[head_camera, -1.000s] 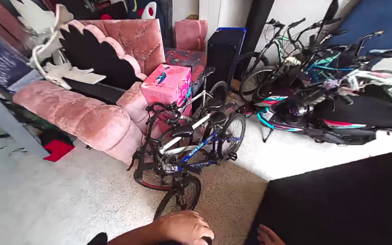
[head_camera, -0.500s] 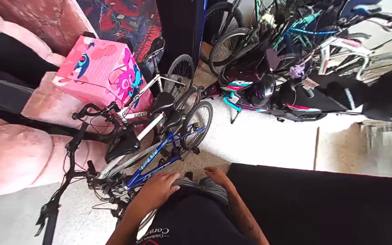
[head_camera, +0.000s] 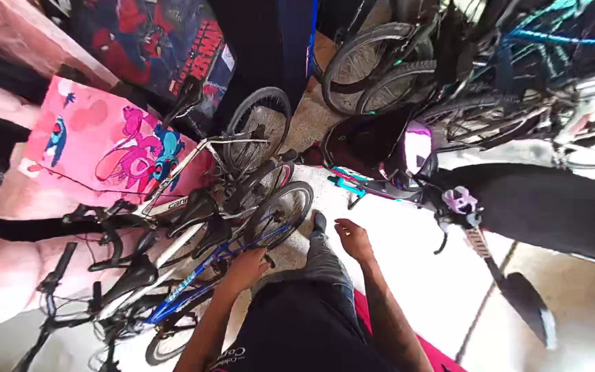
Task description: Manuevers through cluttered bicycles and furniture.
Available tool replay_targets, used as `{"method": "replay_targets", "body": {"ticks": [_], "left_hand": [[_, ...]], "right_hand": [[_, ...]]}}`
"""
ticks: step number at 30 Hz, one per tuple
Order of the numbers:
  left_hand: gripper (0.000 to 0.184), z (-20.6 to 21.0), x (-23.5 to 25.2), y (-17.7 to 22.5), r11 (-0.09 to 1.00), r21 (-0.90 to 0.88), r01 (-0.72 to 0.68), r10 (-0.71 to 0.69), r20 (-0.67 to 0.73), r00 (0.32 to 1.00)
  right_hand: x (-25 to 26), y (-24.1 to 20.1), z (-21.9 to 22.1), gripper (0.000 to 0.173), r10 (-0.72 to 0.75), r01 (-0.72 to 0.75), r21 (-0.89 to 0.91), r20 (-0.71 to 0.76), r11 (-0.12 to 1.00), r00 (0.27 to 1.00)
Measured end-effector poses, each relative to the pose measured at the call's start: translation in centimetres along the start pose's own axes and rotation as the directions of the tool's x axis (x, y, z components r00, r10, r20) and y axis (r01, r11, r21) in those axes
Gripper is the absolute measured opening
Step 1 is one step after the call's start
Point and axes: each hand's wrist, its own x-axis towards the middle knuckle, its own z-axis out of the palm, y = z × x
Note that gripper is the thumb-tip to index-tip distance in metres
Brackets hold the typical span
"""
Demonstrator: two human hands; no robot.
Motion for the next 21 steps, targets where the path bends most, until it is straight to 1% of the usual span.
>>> {"method": "replay_targets", "body": {"ticks": [1,2,3,4,6,7,8,11,13,14,16,17,18,19,20,21], "left_hand": [[0.055,0.1,1.2,1.3,0.989,-0.13,-0.076,0.082,0.041,0.996],[0.053,0.4,1.6,2.0,0.96,-0.256,-0.113,0.133,0.06,0.989],[0.053,0.2,2.3,2.3,0.938,-0.33,-0.11,0.128,0.034,0.991],[0.054,-0.4,3.2,2.2,0.935,-0.346,-0.076,0.071,-0.027,0.997],[0.054,0.1,3.0,1.8,0.952,-0.292,0.098,-0.143,-0.139,0.98],[0.053,0.8,2.5,1.3,0.945,-0.278,0.175,-0.226,-0.164,0.96],[0.052,1.6,2.1,0.7,0.93,-0.298,0.217,-0.274,-0.166,0.947],[0.053,4.1,0.4,-0.3,0.857,-0.419,0.301,-0.361,-0.07,0.93],[0.056,5.4,-1.2,-0.2,0.807,-0.434,0.4,-0.434,0.022,0.9],[0.056,6.0,-2.1,-0.3,0.789,-0.454,0.414,-0.448,0.038,0.893],[0.055,7.3,-3.9,-0.6,0.726,-0.584,0.364,-0.431,0.025,0.902],[0.055,8.2,-4.9,-1.1,0.67,-0.664,0.332,-0.441,0.004,0.897],[0.055,9.2,-6.1,-1.9,0.612,-0.726,0.314,-0.478,-0.024,0.878],[0.054,10.2,-7.5,-2.8,0.561,-0.767,0.311,-0.545,-0.06,0.836],[0.055,11.3,-9.2,-3.9,0.512,-0.799,0.315,-0.626,-0.095,0.774],[0.055,12.3,-11.2,-5.2,0.462,-0.827,0.32,-0.708,-0.126,0.695]], "right_hand": [[1.5,-0.1,-2.0,0.036,0.017,-0.016,0.021,-0.021,1.0,1.0],[2.5,0.1,-3.2,0.035,0.043,-0.041,0.058,-0.023,0.997,0.999],[4.0,0.1,-4.1,0.035,0.061,-0.06,0.093,-0.006,0.994,0.998],[6.1,-0.1,-4.8,0.035,0.062,-0.064,0.116,0.025,0.991,0.998],[9.0,-0.2,-5.1,0.036,0.077,-0.092,0.107,0.136,0.99,0.988],[10.1,-0.3,-4.7,0.036,0.083,-0.101,0.093,0.183,0.991,0.98],[11.2,-0.6,-4.2,0.037,0.081,-0.099,0.077,0.217,0.992,0.973],[13.9,-2.7,-2.4,0.037,0.05,-0.065,0.043,0.297,0.997,0.954],[14.6,-4.4,-0.8,0.038,-0.001,-0.019,0.048,0.383,0.999,0.924],[14.7,-5.1,0.2,0.037,-0.02,-0.003,0.053,0.423,0.999,0.906],[14.9,-5.6,2.3,0.035,-0.032,0.015,0.039,0.494,0.999,0.869],[14.8,-5.4,3.5,0.034,-0.024,0.016,0.02,0.527,1.0,0.849],[14.6,-5.3,4.5,0.034,-0.008,0.019,-0.013,0.559,1.0,0.829],[14.2,-5.2,5.8,0.034,0.009,0.026,-0.05,0.591,0.998,0.807],[13.7,-5.0,6.9,0.035,0.024,0.04,-0.089,0.621,0.995,0.783],[13.0,-4.8,8.0,0.036,0.036,0.061,-0.127,0.646,0.99,0.762]]}}
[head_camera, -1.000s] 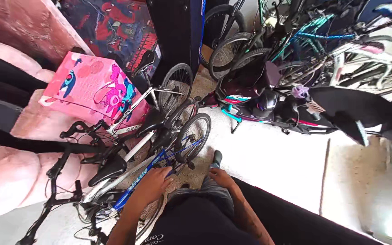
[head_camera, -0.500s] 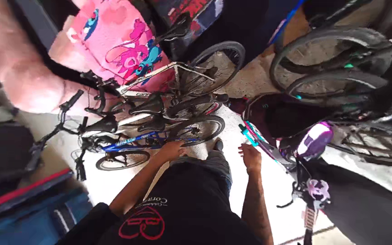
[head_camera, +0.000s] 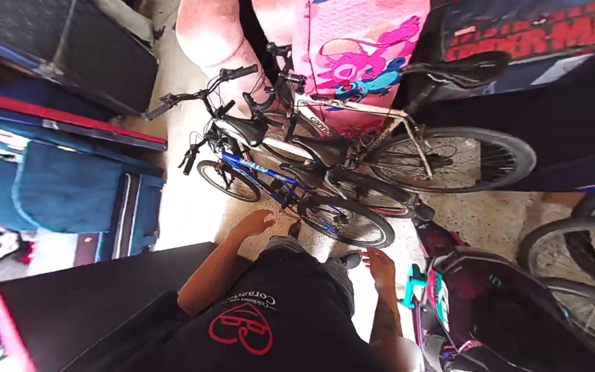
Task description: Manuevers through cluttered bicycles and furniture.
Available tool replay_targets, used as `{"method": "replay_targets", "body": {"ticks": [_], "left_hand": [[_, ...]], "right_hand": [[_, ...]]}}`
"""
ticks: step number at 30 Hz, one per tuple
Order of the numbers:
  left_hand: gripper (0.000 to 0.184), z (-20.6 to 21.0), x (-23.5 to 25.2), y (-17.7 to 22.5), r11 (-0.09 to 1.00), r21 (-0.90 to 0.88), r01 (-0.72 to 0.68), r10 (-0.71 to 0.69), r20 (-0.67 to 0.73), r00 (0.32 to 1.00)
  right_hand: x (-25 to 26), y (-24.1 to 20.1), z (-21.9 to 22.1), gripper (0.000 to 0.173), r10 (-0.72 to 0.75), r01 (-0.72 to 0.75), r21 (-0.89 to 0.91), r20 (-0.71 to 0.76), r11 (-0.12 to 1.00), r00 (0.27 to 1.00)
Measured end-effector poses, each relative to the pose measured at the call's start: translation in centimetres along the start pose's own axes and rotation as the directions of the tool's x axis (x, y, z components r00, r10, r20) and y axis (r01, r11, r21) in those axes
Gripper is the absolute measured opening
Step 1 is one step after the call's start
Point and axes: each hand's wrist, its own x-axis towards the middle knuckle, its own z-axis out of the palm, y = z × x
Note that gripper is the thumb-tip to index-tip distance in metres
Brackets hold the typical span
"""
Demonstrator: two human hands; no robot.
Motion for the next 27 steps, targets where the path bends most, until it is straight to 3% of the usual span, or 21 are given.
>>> {"method": "replay_targets", "body": {"ticks": [2,6,8,10,12,14,16,17,19,22,24,27], "left_hand": [[0.06,-3.4,-0.8,-4.8,0.991,-0.103,0.082,-0.105,-0.237,0.966],[0.068,-11.3,-2.6,-15.8,0.937,-0.307,0.165,-0.324,-0.594,0.736],[0.065,-15.2,-2.4,-19.5,0.948,-0.286,0.138,-0.305,-0.699,0.647],[0.061,-18.9,1.0,-21.5,0.976,-0.191,0.104,-0.214,-0.763,0.61],[0.059,-21.7,2.5,-24.8,0.991,-0.075,0.107,-0.127,-0.74,0.661],[0.058,-21.9,5.9,-24.0,0.999,-0.05,-0.017,-0.02,-0.659,0.752],[0.053,-20.8,8.3,-21.6,0.987,-0.038,-0.156,0.11,-0.549,0.828],[0.05,-19.7,9.6,-19.9,0.971,-0.045,-0.236,0.188,-0.471,0.862],[0.045,-17.1,11.4,-15.9,0.921,-0.043,-0.386,0.363,-0.258,0.895],[0.046,-12.3,12.3,-10.2,0.816,0.145,-0.56,0.531,0.197,0.825],[0.049,-9.1,12.0,-7.0,0.737,0.269,-0.62,0.489,0.421,0.764],[0.052,-4.6,10.8,-4.5,0.66,0.329,-0.676,0.401,0.606,0.687]], "right_hand": [[0.1,-0.2,2.6,0.034,0.011,-0.007,-0.074,0.045,0.997,0.999],[0.1,-0.9,9.3,0.034,-0.016,0.032,-0.217,0.073,0.976,0.997],[-1.1,-0.8,12.9,0.035,0.0,0.008,-0.248,0.031,0.969,1.0],[-1.0,-1.4,15.5,0.038,0.053,-0.072,-0.261,-0.078,0.963,0.996],[-4.2,-1.4,20.4,0.039,0.136,-0.158,-0.266,-0.101,0.951,0.986],[-5.1,-3.3,22.6,0.038,0.09,-0.102,-0.302,-0.051,0.948,0.995],[-6.7,-3.9,25.0,0.038,0.017,0.016,-0.329,0.099,0.944,0.995],[-7.4,-4.0,25.4,0.039,-0.014,0.066,-0.33,0.159,0.942,0.987],[-8.9,-3.5,25.5,0.039,-0.045,0.088,-0.311,0.143,0.946,0.989],[-11.3,-2.6,22.8,0.043,0.048,-0.075,-0.254,-0.113,0.964,0.992],[-13.1,-1.9,19.7,0.044,0.106,-0.17,-0.205,-0.289,0.964,0.952],[-16.7,0.1,15.3,0.044,0.151,-0.218,-0.077,-0.501,0.973,0.852]]}}
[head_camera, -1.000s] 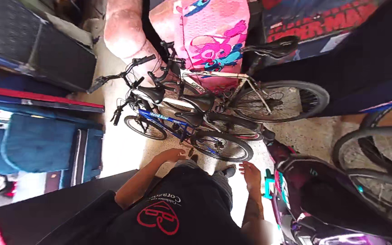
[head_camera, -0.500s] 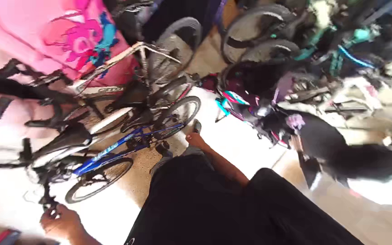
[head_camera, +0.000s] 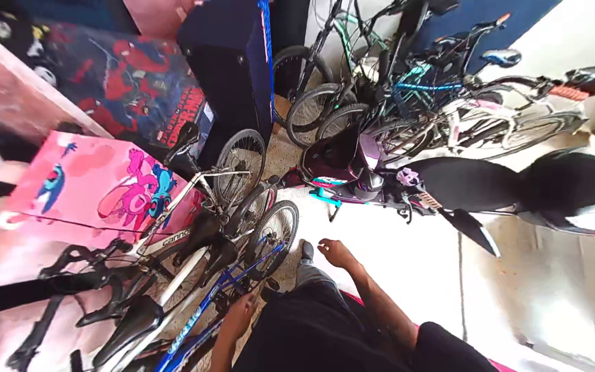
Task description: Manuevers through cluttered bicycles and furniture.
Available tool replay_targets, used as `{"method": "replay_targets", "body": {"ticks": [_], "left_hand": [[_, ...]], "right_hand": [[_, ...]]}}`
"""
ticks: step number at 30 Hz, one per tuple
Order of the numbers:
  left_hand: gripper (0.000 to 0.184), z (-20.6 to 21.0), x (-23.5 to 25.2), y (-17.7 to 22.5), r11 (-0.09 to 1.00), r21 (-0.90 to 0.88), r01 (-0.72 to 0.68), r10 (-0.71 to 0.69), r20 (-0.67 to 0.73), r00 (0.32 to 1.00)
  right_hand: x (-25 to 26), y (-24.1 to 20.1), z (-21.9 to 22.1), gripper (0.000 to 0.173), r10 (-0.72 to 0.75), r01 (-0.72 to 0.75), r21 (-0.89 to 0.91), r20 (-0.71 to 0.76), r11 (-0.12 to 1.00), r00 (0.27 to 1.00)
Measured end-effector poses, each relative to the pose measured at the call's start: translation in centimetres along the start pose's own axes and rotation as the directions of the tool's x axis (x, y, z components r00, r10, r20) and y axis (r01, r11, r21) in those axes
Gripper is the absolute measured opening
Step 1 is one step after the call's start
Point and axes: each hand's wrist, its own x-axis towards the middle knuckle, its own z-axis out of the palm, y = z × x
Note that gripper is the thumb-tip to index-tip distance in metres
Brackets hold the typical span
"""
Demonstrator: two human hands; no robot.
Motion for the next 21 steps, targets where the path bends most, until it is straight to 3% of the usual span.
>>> {"method": "replay_targets", "body": {"ticks": [3,7,11,15,18,21], "left_hand": [[0.052,1.2,2.0,2.1,0.995,0.082,-0.063,0.051,0.136,0.989],[0.053,0.5,4.8,5.0,0.969,0.248,0.002,-0.065,0.25,0.966],[0.056,-2.6,7.7,9.3,0.975,0.164,0.149,-0.16,0.059,0.985],[0.054,-5.0,9.4,15.1,0.984,-0.015,0.18,-0.18,-0.158,0.971],[0.051,-3.6,9.3,17.1,0.981,-0.127,0.144,-0.168,-0.21,0.963],[0.052,-0.1,10.2,16.6,0.975,-0.179,0.131,-0.152,-0.113,0.982]], "right_hand": [[0.3,3.4,-3.6,0.041,0.036,-0.025,0.072,-0.158,0.997,0.987],[1.8,6.2,-6.6,0.036,0.049,-0.014,0.14,-0.245,0.99,0.968],[5.5,6.6,-7.8,0.036,-0.012,0.037,0.164,-0.146,0.986,0.989],[9.4,5.5,-10.2,0.04,-0.208,0.21,0.12,-0.029,0.97,0.978],[11.6,3.7,-14.9,0.041,-0.272,0.293,0.098,-0.183,0.951,0.945],[13.0,1.6,-21.3,0.043,-0.248,0.283,0.03,-0.399,0.959,0.883]]}}
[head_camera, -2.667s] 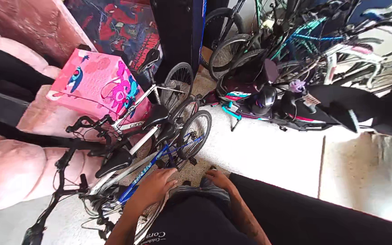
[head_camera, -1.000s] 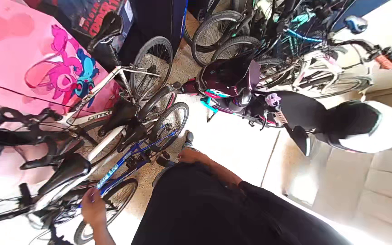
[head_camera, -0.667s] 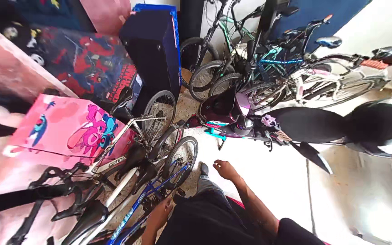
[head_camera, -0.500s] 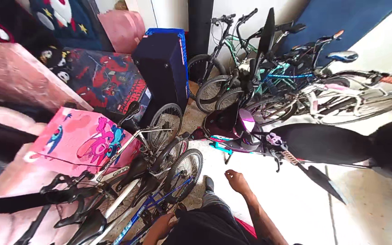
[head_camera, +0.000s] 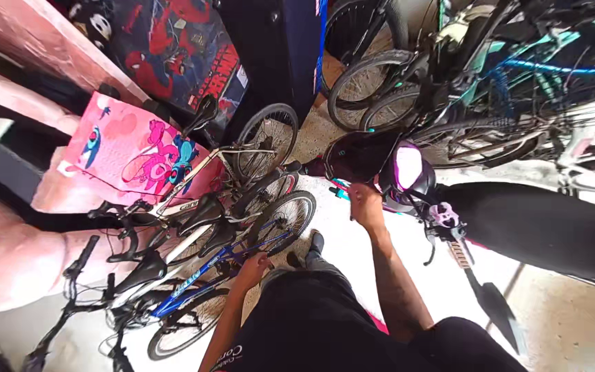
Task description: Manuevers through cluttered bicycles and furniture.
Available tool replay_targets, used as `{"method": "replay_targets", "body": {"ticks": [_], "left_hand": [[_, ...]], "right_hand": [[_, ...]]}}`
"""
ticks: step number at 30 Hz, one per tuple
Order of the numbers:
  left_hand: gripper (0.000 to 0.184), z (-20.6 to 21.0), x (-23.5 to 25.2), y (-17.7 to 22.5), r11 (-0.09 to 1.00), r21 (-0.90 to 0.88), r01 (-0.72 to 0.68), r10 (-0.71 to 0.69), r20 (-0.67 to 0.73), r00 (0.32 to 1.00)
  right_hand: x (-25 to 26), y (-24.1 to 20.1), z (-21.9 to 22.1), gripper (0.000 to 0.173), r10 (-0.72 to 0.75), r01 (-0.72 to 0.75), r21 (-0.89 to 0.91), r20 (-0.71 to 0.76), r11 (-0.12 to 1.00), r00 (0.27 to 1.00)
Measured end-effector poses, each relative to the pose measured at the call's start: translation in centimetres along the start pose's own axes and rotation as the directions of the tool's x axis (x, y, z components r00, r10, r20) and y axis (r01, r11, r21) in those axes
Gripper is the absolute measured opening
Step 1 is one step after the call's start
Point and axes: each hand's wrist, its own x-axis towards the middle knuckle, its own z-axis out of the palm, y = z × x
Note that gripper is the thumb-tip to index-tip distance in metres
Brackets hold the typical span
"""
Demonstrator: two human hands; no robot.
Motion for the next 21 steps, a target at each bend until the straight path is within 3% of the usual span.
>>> {"method": "replay_targets", "body": {"ticks": [4,6,9,12,15,16,18,21], "left_hand": [[0.047,7.9,3.9,-5.9,0.994,-0.106,0.012,0.007,0.171,0.985],[0.043,10.7,6.7,-8.0,0.98,-0.196,0.031,0.026,0.279,0.96],[0.043,13.0,9.6,-8.7,0.99,-0.133,0.044,0.003,0.333,0.943],[0.048,12.8,9.8,-7.0,0.985,0.0,0.174,-0.167,0.285,0.944],[0.078,11.9,12.3,-4.8,0.899,-0.011,0.439,-0.429,0.191,0.883],[0.085,12.7,12.2,-4.1,0.86,-0.06,0.506,-0.482,0.227,0.846],[0.078,11.8,12.2,-3.3,0.825,-0.159,0.542,-0.496,0.254,0.83],[0.055,9.7,10.0,-0.7,0.869,-0.283,0.407,-0.368,0.181,0.912]], "right_hand": [[1.3,-2.2,-5.2,0.041,-0.041,0.037,-0.019,-0.211,0.999,0.977],[0.9,-2.8,-6.2,0.04,-0.062,0.054,-0.036,-0.261,0.998,0.963],[0.6,-1.8,-6.4,0.042,-0.073,0.046,-0.105,-0.273,0.993,0.959],[1.1,-1.1,-5.8,0.042,-0.062,0.018,-0.16,-0.275,0.987,0.96],[4.2,-1.8,-3.2,0.039,-0.033,-0.003,-0.117,-0.3,0.993,0.954],[5.1,-1.6,-2.1,0.039,-0.024,0.004,-0.09,-0.227,0.996,0.974],[8.5,-1.9,2.1,0.038,-0.08,0.079,0.03,0.039,0.996,0.996],[12.2,-2.9,7.7,0.038,-0.21,0.147,0.169,0.464,0.975,0.861]]}}
